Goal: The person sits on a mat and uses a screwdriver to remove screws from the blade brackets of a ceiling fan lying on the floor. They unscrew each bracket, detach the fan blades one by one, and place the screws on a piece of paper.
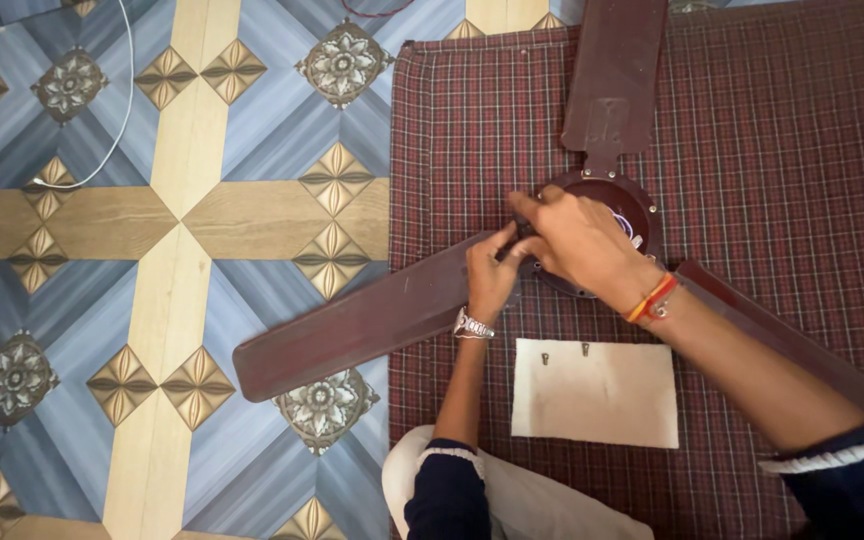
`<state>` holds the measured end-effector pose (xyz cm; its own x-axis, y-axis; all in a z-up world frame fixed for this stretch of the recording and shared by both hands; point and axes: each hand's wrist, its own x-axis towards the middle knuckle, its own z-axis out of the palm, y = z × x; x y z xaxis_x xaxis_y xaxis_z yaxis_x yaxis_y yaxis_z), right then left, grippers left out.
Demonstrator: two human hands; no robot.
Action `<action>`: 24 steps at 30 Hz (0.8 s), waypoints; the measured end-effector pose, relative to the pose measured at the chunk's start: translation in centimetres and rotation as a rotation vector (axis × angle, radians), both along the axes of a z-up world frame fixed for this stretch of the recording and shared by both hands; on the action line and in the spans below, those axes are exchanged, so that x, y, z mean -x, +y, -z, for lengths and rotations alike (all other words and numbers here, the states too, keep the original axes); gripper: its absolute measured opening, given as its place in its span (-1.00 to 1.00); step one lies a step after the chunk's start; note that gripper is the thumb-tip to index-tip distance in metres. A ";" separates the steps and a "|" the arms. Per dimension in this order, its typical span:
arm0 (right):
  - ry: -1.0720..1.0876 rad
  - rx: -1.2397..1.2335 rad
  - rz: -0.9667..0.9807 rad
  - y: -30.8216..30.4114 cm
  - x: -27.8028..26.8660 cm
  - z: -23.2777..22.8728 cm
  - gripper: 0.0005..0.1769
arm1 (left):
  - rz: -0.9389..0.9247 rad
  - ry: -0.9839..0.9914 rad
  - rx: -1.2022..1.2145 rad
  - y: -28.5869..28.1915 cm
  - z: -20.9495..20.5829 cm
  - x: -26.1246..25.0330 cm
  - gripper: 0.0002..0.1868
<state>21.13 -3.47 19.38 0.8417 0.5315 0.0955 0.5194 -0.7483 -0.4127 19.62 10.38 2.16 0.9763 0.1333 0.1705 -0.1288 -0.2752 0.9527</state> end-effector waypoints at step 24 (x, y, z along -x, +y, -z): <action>-0.060 -0.058 -0.269 0.0 0.4 -0.8 -0.47 | 0.086 -0.040 0.172 -0.5 0.2 0.4 -0.74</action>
<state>20.69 -3.52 20.16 0.6629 0.7273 0.1776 0.7210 -0.5563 -0.4130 19.24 9.84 1.98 0.9783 0.0800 0.1911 -0.1834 -0.0952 0.9784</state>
